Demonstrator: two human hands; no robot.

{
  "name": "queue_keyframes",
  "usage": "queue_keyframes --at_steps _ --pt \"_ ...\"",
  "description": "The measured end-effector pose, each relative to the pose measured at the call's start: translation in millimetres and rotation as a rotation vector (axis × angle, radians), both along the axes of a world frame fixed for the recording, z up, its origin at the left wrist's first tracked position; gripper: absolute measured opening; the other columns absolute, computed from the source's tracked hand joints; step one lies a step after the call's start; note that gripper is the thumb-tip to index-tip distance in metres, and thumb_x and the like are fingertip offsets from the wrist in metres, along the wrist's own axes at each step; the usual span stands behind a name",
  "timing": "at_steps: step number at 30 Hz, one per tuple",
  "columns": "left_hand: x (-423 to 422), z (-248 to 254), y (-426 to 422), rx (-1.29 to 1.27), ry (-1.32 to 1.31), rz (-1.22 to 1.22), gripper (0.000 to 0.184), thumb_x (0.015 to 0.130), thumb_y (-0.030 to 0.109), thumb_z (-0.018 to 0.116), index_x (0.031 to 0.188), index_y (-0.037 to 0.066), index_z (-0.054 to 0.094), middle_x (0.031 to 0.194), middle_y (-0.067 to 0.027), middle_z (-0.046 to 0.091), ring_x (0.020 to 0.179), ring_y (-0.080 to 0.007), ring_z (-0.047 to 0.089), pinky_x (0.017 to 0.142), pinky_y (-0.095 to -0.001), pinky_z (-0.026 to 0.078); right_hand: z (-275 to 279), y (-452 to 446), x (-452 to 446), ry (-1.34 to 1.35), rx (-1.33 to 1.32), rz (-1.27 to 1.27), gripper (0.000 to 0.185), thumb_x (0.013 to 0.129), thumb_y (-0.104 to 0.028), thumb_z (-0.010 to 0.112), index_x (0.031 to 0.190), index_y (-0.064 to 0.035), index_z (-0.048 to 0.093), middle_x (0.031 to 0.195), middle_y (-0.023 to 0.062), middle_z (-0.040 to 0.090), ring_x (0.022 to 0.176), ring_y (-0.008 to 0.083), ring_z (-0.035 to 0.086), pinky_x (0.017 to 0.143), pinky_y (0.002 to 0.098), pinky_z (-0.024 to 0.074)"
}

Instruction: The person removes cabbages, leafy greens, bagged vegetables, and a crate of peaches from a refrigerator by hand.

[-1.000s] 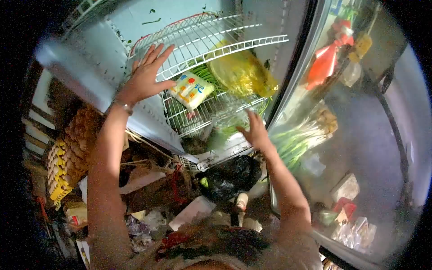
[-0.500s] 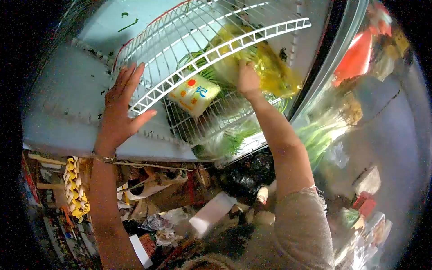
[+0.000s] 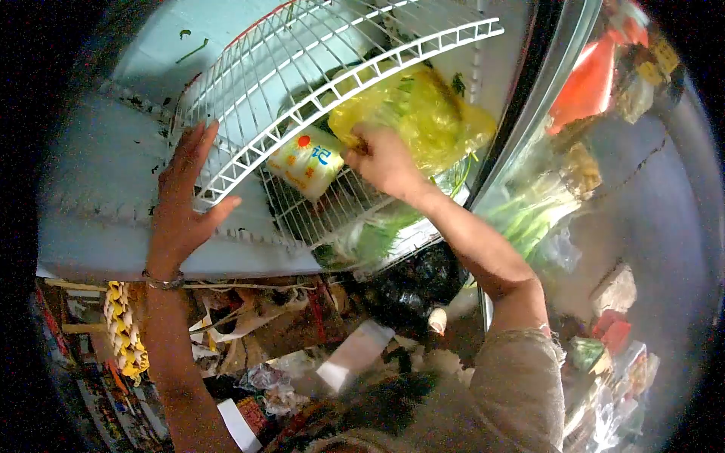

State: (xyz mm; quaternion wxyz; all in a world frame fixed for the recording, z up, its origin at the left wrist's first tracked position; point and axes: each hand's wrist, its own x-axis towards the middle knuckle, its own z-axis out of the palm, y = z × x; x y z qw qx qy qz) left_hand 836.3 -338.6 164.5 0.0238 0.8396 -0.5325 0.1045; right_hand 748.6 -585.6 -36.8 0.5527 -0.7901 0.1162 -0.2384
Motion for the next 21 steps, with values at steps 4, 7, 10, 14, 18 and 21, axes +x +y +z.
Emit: queue_keyframes --at_steps 4,7,10,14,18,21 --pt "-1.0 0.8 -1.1 -0.015 0.026 -0.019 0.079 0.072 0.015 0.071 0.143 0.012 0.035 0.145 -0.015 0.037 0.135 -0.0338 0.033 0.109 -0.0431 0.028 -8.3 -26.9 -4.4 0.007 -0.366 -0.208 0.024 0.078 -0.014 0.069 0.099 -0.0048 0.061 0.088 0.0124 0.061 0.081 0.0236 0.061 0.07 0.0376 0.0464" --pt "0.3 2.6 -0.2 -0.017 0.036 -0.023 0.079 0.072 0.015 0.071 0.142 0.011 0.036 0.144 -0.0149 0.039 0.134 -0.0337 0.035 0.109 -0.0423 0.029 -22.6 -76.1 10.3 -0.036 -0.751 -0.555 0.027 0.076 -0.014 0.067 0.102 -0.0101 0.06 0.108 0.012 0.054 0.101 0.0323 0.052 0.079 0.0481 0.0397" --pt "0.3 -0.7 -0.1 -0.026 0.019 -0.047 0.079 0.071 0.014 0.072 0.142 0.01 0.036 0.143 -0.0151 0.041 0.133 -0.0339 0.036 0.108 -0.0421 0.03 -32.0 -107.5 29.3 0.044 -0.643 -0.498 0.037 0.078 -0.015 0.066 0.113 -0.0125 0.053 0.118 0.0159 0.049 0.104 0.0359 0.052 0.082 0.0515 0.0418" --pt "0.8 1.3 -0.7 -0.03 0.058 -0.031 0.079 0.071 0.014 0.073 0.141 0.01 0.037 0.143 -0.015 0.041 0.132 -0.0335 0.038 0.108 -0.0417 0.03 -53.2 -130.4 66.2 0.236 -0.644 -0.519 0.067 0.08 -0.019 0.063 0.139 -0.0164 0.032 0.132 0.0195 0.045 0.114 0.0372 0.05 0.089 0.0473 0.0472" --pt "1.0 1.5 -1.1 -0.028 0.074 -0.035 0.079 0.071 0.012 0.072 0.142 0.01 0.037 0.142 -0.0149 0.042 0.131 -0.0329 0.039 0.108 -0.041 0.031 -30.3 -130.9 66.0 0.517 -0.711 -0.37 0.046 0.082 -0.015 0.054 0.127 -0.0068 0.049 0.12 0.0201 0.052 0.106 0.0377 0.057 0.084 0.0466 0.0507" --pt "3.5 -0.1 -0.2 -0.042 0.09 -0.053 0.079 0.071 0.011 0.072 0.142 0.01 0.037 0.142 -0.0149 0.042 0.131 -0.0327 0.04 0.108 -0.0406 0.032 -45.1 -126.2 66.2 0.387 -0.618 -0.481 0.032 0.084 -0.019 0.053 0.113 -0.0077 0.058 0.117 0.0187 0.055 0.101 0.0359 0.06 0.081 0.0469 0.051"
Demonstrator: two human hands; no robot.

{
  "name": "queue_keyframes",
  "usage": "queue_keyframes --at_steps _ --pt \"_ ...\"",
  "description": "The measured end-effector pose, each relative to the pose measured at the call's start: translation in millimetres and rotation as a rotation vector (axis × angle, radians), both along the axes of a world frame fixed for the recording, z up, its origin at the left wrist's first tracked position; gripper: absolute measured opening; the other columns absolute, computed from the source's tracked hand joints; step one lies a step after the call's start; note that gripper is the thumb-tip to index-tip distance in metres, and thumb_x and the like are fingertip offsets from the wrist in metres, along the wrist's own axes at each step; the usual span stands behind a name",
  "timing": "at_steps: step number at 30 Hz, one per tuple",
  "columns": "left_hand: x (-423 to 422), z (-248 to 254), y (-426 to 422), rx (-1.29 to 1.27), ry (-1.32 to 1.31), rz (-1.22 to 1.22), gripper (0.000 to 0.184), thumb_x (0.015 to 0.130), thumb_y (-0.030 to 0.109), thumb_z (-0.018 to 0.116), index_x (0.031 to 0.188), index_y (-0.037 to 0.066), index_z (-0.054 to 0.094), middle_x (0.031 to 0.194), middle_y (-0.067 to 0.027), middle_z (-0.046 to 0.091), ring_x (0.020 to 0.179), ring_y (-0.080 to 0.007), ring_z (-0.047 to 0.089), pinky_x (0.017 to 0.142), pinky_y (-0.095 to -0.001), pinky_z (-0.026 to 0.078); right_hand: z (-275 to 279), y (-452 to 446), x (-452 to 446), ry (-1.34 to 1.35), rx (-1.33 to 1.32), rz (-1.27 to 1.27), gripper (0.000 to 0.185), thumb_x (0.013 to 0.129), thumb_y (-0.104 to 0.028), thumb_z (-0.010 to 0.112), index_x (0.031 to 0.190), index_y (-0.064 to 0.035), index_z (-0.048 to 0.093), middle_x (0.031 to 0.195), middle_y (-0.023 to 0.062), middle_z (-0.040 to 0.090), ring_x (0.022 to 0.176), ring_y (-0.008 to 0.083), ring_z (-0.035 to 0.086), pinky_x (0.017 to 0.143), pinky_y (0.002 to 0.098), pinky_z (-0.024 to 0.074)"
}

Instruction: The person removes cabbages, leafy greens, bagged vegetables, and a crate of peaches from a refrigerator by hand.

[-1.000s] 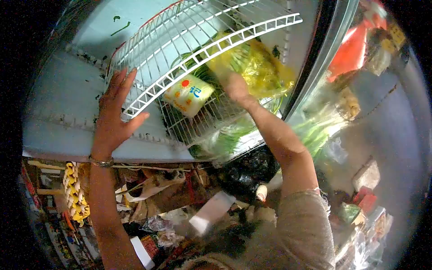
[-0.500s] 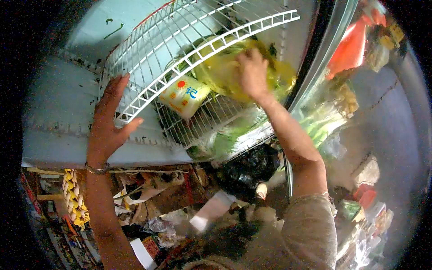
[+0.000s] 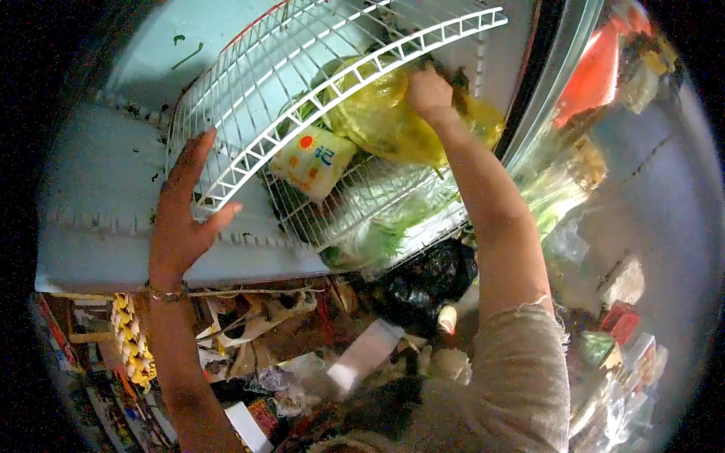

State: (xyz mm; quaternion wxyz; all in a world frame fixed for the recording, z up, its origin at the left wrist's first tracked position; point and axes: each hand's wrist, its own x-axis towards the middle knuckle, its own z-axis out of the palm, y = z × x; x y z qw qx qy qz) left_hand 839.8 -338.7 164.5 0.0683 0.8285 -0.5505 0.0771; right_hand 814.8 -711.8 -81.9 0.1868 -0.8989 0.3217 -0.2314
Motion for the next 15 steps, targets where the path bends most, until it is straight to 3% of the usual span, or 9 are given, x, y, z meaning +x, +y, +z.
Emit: queue_keyframes --at_steps 2,3,5,6,7,9,11,12,15 --pt "-0.6 0.6 -0.5 -0.016 0.007 -0.014 0.079 0.071 0.011 0.072 0.142 0.011 0.037 0.142 -0.0148 0.042 0.131 -0.0325 0.04 0.108 -0.0406 0.032 -11.1 2.1 -3.4 -0.154 -0.045 0.022 0.024 0.085 -0.024 0.055 0.101 -0.0099 0.064 0.113 0.0169 0.058 0.093 0.0336 0.063 0.076 0.047 0.0519" --pt "-1.7 -0.1 -1.2 -0.03 0.019 -0.024 0.079 0.071 0.011 0.072 0.142 0.011 0.037 0.142 -0.0148 0.043 0.131 -0.0324 0.04 0.108 -0.0406 0.032 -2.1 16.8 -6.0 -0.064 -0.039 -0.039 0.02 0.083 -0.024 0.056 0.097 -0.0104 0.064 0.103 0.0152 0.062 0.088 0.0316 0.064 0.071 0.0455 0.053" --pt "-0.8 -1.0 -1.5 -0.028 0.027 -0.027 0.079 0.071 0.01 0.072 0.142 0.011 0.037 0.141 -0.0149 0.043 0.131 -0.0323 0.04 0.108 -0.0405 0.032 1.1 59.6 -22.2 0.037 -0.062 0.121 0.016 0.078 -0.015 0.06 0.093 -0.011 0.062 0.083 0.011 0.065 0.077 0.0304 0.064 0.064 0.0437 0.0534" --pt "-0.6 -0.8 -1.7 -0.022 0.031 -0.025 0.079 0.071 0.01 0.071 0.142 0.011 0.037 0.141 -0.015 0.043 0.131 -0.0322 0.04 0.108 -0.0404 0.032 -15.5 88.0 -22.8 -0.13 -0.095 0.179 0.015 0.076 -0.014 0.061 0.091 -0.0115 0.062 0.083 0.0114 0.064 0.075 0.0292 0.064 0.061 0.0432 0.0525" --pt "-1.1 -0.9 -1.7 -0.024 0.031 -0.029 0.079 0.071 0.01 0.071 0.142 0.011 0.037 0.141 -0.015 0.043 0.131 -0.0322 0.04 0.108 -0.0404 0.032 -32.2 112.6 -22.3 -0.225 0.017 0.305 0.023 0.079 -0.012 0.06 0.102 -0.0117 0.063 0.089 0.0169 0.063 0.081 0.0339 0.063 0.069 0.0442 0.0517" --pt "-1.3 -0.7 -0.7 -0.027 0.04 -0.042 0.079 0.07 0.01 0.072 0.141 0.011 0.038 0.141 -0.0153 0.043 0.13 -0.0324 0.041 0.107 -0.0401 0.032 -7.1 141.0 -36.8 -0.126 0.06 0.362 0.023 0.081 -0.012 0.059 0.104 -0.0096 0.062 0.092 0.0167 0.064 0.085 0.0354 0.062 0.074 0.0433 0.0508" --pt "-3.1 0.4 -0.3 -0.023 0.038 -0.04 0.079 0.07 0.01 0.071 0.141 0.01 0.038 0.14 -0.0161 0.044 0.13 -0.0325 0.041 0.107 -0.0399 0.032 -14.0 146.4 -36.8 -0.34 0.633 0.33 0.024 0.083 -0.012 0.058 0.107 -0.0076 0.061 0.097 0.0178 0.063 0.09 0.0379 0.061 0.078 0.043 0.0493" --pt "-3.5 0.7 -0.8 -0.023 0.04 -0.039 0.078 0.07 0.009 0.071 0.141 0.009 0.038 0.139 -0.017 0.044 0.129 -0.0326 0.042 0.107 -0.0398 0.032 -15.7 145.4 -36.9 -0.419 0.321 0.314 0.024 0.085 -0.014 0.057 0.108 -0.0054 0.06 0.095 0.0195 0.063 0.09 0.0398 0.06 0.079 0.0424 0.0483" --pt "-3.6 0.7 -1.3 -0.055 0.052 -0.08 0.076 0.071 0.009 0.071 0.14 0.007 0.038 0.137 -0.0194 0.046 0.126 -0.0335 0.044 0.106 -0.0394 0.033 -10.1 132.7 -41.9 -0.386 0.432 0.209 0.026 0.086 -0.016 0.056 0.11 -0.0045 0.06 0.096 0.0218 0.063 0.09 0.039 0.061 0.081 0.0414 0.0477"
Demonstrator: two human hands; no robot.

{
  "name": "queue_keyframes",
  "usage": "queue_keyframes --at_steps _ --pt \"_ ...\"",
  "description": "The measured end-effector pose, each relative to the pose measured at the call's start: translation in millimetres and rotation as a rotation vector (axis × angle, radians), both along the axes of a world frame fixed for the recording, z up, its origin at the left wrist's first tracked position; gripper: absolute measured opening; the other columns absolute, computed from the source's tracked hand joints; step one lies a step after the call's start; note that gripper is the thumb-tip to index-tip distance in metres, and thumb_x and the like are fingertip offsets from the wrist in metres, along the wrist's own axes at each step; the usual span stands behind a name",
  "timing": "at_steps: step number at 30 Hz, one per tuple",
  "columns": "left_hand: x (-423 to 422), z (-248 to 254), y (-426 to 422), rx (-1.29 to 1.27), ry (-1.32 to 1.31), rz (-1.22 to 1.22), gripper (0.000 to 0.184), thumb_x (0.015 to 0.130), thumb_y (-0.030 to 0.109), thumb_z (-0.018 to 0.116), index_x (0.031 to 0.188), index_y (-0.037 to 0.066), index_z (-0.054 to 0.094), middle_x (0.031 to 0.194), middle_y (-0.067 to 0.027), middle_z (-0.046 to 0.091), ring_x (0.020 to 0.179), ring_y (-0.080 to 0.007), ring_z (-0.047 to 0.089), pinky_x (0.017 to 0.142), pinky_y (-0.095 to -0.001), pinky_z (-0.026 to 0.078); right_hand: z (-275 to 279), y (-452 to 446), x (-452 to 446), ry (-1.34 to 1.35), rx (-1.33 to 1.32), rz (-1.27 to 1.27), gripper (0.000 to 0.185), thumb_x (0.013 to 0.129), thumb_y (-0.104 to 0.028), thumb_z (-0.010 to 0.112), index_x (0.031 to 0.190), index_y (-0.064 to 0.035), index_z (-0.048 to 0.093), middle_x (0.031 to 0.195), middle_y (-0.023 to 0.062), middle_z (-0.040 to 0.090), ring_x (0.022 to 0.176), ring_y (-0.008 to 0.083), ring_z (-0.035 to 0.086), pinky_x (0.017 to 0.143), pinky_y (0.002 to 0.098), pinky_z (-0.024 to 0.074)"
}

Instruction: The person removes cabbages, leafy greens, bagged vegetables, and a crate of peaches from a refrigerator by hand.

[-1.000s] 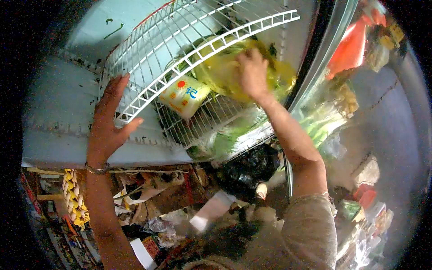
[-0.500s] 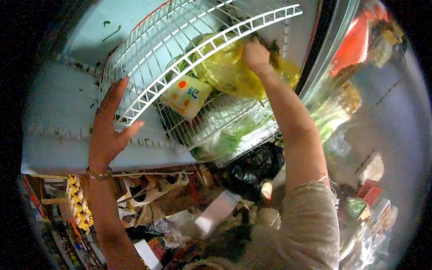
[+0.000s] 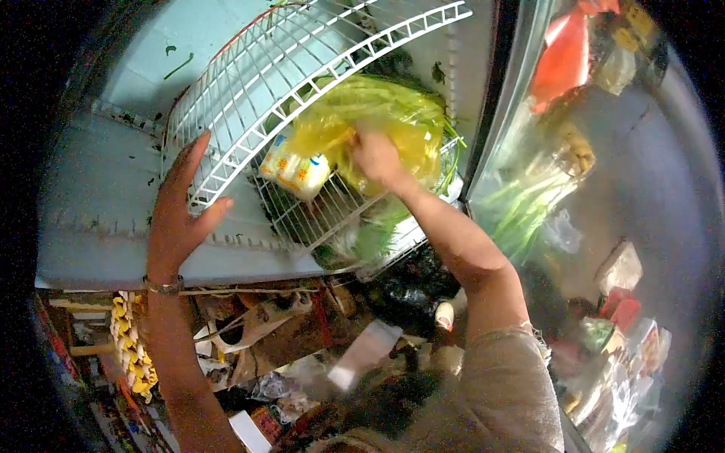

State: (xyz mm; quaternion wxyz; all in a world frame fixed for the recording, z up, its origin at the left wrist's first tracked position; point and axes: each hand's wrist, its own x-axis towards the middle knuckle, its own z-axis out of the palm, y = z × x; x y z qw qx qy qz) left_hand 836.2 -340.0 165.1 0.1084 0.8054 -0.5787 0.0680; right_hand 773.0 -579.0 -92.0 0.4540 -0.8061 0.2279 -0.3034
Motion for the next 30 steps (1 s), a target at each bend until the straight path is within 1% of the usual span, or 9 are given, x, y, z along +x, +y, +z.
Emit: queue_keyframes --at_steps 1,4,5,14,16,19,22,28,30 --pt "-0.9 0.5 -0.2 -0.008 0.0 -0.006 0.076 0.071 0.009 0.071 0.14 0.007 0.038 0.137 -0.0194 0.046 0.126 -0.0335 0.044 0.106 -0.0394 0.033 6.8 -6.7 -2.5 0.0 -0.008 -0.006 0.026 0.086 -0.016 0.056 0.11 -0.0045 0.06 0.096 0.0218 0.063 0.09 0.039 0.061 0.081 0.0414 0.0477" --pt "-4.8 5.4 2.7 -0.027 0.012 -0.025 0.074 0.072 0.01 0.07 0.139 0.005 0.039 0.134 -0.0211 0.048 0.123 -0.0345 0.047 0.104 -0.0387 0.035 55.1 -23.7 -16.6 -0.332 1.109 0.092 0.012 0.088 -0.021 0.056 0.088 -0.0094 0.06 0.062 0.0003 0.05 0.051 0.013 0.044 0.046 0.0281 0.0344" --pt "-4.7 5.7 4.0 -0.043 0.047 -0.041 0.073 0.073 0.011 0.071 0.139 0.005 0.039 0.133 -0.0212 0.048 0.123 -0.0349 0.047 0.103 -0.0385 0.036 75.4 -12.2 -26.8 -0.271 1.023 0.061 0.008 0.088 -0.022 0.056 0.082 -0.0152 0.056 0.058 -0.0082 0.036 0.046 0.006 0.027 0.041 0.0247 0.0189" --pt "6.3 -4.4 15.0 -0.069 0.133 -0.103 0.071 0.076 0.012 0.07 0.14 0.006 0.039 0.135 -0.0185 0.048 0.123 -0.0335 0.048 0.101 -0.0373 0.039 194.9 109.3 -191.0 -0.646 1.476 0.109 0.013 0.086 -0.023 0.058 0.083 -0.0114 0.059 0.068 0.0 0.055 0.054 0.0113 0.049 0.045 0.0252 0.0364" --pt "19.8 -12.1 15.2 -0.095 0.118 -0.247 0.07 0.077 0.009 0.068 0.14 0.003 0.038 0.138 -0.0164 0.046 0.127 -0.0288 0.045 0.105 -0.0352 0.035 182.2 151.5 -222.4 -0.456 1.126 -0.119 0.014 0.086 -0.024 0.059 0.088 -0.01 0.062 0.074 0.0004 0.058 0.064 0.0113 0.052 0.057 0.0274 0.0425" --pt "29.8 -15.9 14.4 -0.069 0.16 -0.269 0.066 0.079 0.004 0.063 0.14 -0.001 0.037 0.142 -0.0157 0.043 0.13 -0.025 0.041 0.107 -0.0339 0.031 105.6 198.6 -273.7 -0.455 1.046 0.201 0.022 0.082 -0.027 0.061 0.094 -0.0092 0.066 0.084 -0.0005 0.061 0.069 0.0115 0.053 0.058 0.0257 0.0411" --pt "39.3 -22.7 6.1 -0.028 0.245 -0.28 0.065 0.08 0.003 0.061 0.141 0.0 0.036 0.143 -0.0164 0.041 0.132 -0.026 0.038 0.11 -0.0337 0.026 120.3 251.3 -357.5 -0.372 1.311 -0.272 0.018 0.084 -0.028 0.058 0.076 -0.0117 0.061 0.068 -0.0026 0.055 0.057 0.01 0.047 0.049 0.0266 0.0349" --pt "87.1 -45.3 -6.5 -0.008 -0.021 -0.201 0.063 0.086 0.011 0.06 0.142 0.002 0.034 0.145 -0.0176 0.038 0.133 -0.0292 0.037 0.108 -0.035 0.028 72.1 336.1 -507.8 -0.511 1.153 -0.33 0.028 0.089 -0.029 0.052 0.064 -0.0163 0.049 0.051 -0.0047 0.038 0.042 0.0088 0.034 0.04 0.0263 0.0253" --pt "101.9 -48.2 -8.7 0.003 -0.067 -0.181 0.063 0.087 0.012 0.061 0.143 0.002 0.034 0.144 -0.018 0.039 0.132 -0.0295 0.038 0.107 -0.0356 0.029 87.4 341.3 -569.0 -0.771 1.341 -0.34 0.025 0.087 -0.026 0.054 0.066 -0.014 0.052 0.054 -0.004 0.044 0.047 0.0131 0.043 0.041 0.0288 0.0314"
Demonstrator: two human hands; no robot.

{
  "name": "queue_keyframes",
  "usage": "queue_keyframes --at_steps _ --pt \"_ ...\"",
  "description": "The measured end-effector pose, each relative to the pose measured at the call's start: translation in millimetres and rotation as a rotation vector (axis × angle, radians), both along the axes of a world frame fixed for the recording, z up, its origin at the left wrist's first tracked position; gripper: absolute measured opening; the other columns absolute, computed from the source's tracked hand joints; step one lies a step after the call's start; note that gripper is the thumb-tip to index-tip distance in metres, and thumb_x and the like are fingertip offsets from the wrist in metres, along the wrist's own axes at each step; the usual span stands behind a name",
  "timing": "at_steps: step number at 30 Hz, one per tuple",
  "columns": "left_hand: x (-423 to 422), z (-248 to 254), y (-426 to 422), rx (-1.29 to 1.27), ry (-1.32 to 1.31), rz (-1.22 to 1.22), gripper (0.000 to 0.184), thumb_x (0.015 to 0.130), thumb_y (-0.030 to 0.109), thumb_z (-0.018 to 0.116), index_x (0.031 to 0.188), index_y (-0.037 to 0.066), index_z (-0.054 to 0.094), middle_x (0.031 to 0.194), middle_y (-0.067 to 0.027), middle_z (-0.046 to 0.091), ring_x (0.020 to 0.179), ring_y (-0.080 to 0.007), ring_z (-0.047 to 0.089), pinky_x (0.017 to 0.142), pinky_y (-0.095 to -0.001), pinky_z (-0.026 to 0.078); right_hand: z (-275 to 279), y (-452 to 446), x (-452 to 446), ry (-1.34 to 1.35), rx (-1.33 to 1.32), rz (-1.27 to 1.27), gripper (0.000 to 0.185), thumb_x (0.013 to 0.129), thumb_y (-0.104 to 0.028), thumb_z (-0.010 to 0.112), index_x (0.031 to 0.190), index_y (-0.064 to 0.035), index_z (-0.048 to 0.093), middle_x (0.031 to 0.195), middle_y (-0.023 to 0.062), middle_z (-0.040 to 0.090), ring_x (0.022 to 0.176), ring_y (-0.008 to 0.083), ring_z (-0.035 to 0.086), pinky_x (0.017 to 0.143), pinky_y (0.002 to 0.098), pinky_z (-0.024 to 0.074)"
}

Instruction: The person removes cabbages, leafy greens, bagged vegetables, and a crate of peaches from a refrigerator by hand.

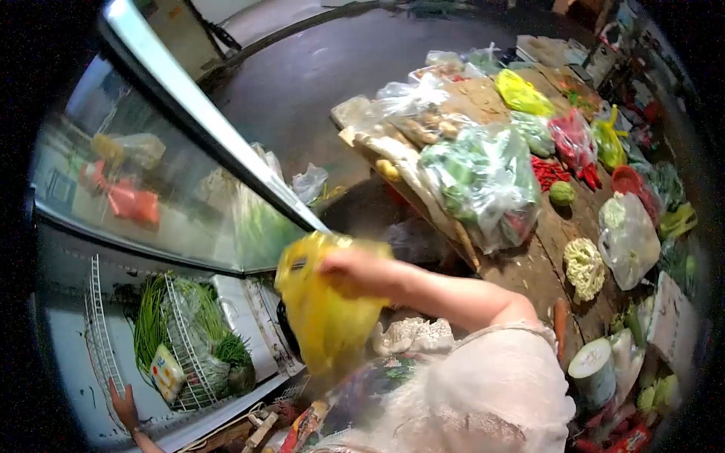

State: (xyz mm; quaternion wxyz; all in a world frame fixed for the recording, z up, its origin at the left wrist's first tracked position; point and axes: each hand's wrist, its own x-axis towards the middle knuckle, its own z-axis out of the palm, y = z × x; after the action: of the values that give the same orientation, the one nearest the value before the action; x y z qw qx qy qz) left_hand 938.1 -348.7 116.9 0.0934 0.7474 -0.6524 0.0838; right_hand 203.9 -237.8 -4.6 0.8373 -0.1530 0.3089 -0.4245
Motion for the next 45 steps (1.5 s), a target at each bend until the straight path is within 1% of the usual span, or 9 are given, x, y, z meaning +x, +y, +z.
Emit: queue_keyframes --at_steps 2,8,13,17,20,22,30,36,45 --pt "-10.6 2.0 -1.5 0.006 -0.046 0.034 0.064 0.087 0.014 0.061 0.143 0.002 0.033 0.144 -0.0184 0.039 0.131 -0.0299 0.039 0.106 -0.0361 0.031 67.6 13.8 -49.4 0.417 0.038 -0.413 0.014 0.081 -0.02 0.063 0.076 -0.0067 0.061 0.067 -0.0016 0.057 0.06 0.0165 0.057 0.049 0.032 0.0444" --pt "21.4 -1.1 -5.2 0.041 -0.015 0.046 0.062 0.084 0.023 0.067 0.134 -0.004 0.043 0.131 -0.0224 0.051 0.12 -0.033 0.049 0.102 -0.0378 0.036 107.9 53.6 -272.3 0.434 -0.391 -1.186 0.02 0.089 -0.032 0.059 0.095 -0.0137 0.062 0.078 -0.0009 0.059 0.064 0.0107 0.055 0.053 0.0262 0.0465" --pt "98.1 -37.5 -17.1 -0.077 -0.136 -0.162 0.064 0.076 0.02 0.073 0.131 -0.002 0.047 0.12 -0.0196 0.059 0.111 -0.0301 0.057 0.095 -0.0371 0.044 132.1 107.4 -460.8 0.794 -0.324 -1.207 0.033 0.092 -0.036 0.054 0.112 -0.0101 0.057 0.098 0.0057 0.06 0.085 0.0177 0.058 0.07 0.0299 0.0487" --pt "14.2 -7.6 -1.7 0.003 -0.069 -0.024 0.067 0.074 0.022 0.072 0.132 0.0 0.047 0.13 -0.0206 0.053 0.122 -0.0312 0.05 0.103 -0.0364 0.038 108.0 127.5 -605.8 1.007 -0.172 -1.013 0.045 0.094 -0.038 0.05 0.126 -0.0072 0.053 0.115 0.0109 0.061 0.102 0.0233 0.06 0.084 0.0329 0.0505" --pt "-16.7 4.3 7.3 -0.038 -0.051 -0.013 0.069 0.071 0.022 0.072 0.132 0.001 0.047 0.129 -0.0213 0.053 0.12 -0.0329 0.05 0.101 -0.0364 0.039 30.8 126.9 -645.7 1.508 0.03 -0.954 0.046 0.09 -0.039 0.056 0.125 -0.0091 0.056 0.097 0.0079 0.064 0.07 0.0124 0.049 0.06 0.0243 0.0397" --pt "-32.9 12.4 12.0 -0.02 -0.026 0.02 0.068 0.072 0.024 0.072 0.133 0.005 0.048 0.127 -0.02 0.054 0.118 -0.0336 0.052 0.098 -0.0368 0.042 -14.5 113.0 -594.8 1.704 0.044 -0.821 0.048 0.086 -0.04 0.06 0.124 -0.0103 0.057 0.086 0.006 0.066 0.049 0.0051 0.042 0.043 0.0186 0.0326" --pt "-52.9 20.0 15.9 -0.012 -0.057 0.103 0.065 0.078 0.032 0.071 0.134 0.007 0.047 0.129 -0.0192 0.054 0.119 -0.0345 0.051 0.097 -0.0396 0.042 -21.4 3.2 -168.7 1.201 -0.174 0.195 0.031 0.091 -0.015 0.055 0.12 -0.0038 0.058 0.099 0.011 0.065 0.088 0.018 0.062 0.075 0.0285 0.0484" --pt "-21.0 13.5 1.6 0.035 0.11 -0.192 0.068 0.081 0.033 0.07 0.139 0.009 0.043 0.132 -0.0191 0.052 0.122 -0.0303 0.049 0.1 -0.0361 0.039 -103.4 -13.2 -56.2 0.947 -0.31 0.602 0.027 0.089 -0.007 0.057 0.116 -0.0004 0.057 0.101 0.0059 0.065 0.091 0.0147 0.06 0.08 0.0278 0.0474" --pt "-34.3 10.4 8.4 -0.065 -0.037 -0.121 0.069 0.078 0.037 0.072 0.136 0.01 0.046 0.125 -0.0194 0.056 0.114 -0.0335 0.054 0.095 -0.038 0.043 -97.8 -85.9 142.5 0.97 -0.806 0.933 0.034 0.087 -0.014 0.061 0.118 0.0004 0.057 0.101 0.0147 0.065 0.091 0.0192 0.062 0.082 0.031 0.0473"
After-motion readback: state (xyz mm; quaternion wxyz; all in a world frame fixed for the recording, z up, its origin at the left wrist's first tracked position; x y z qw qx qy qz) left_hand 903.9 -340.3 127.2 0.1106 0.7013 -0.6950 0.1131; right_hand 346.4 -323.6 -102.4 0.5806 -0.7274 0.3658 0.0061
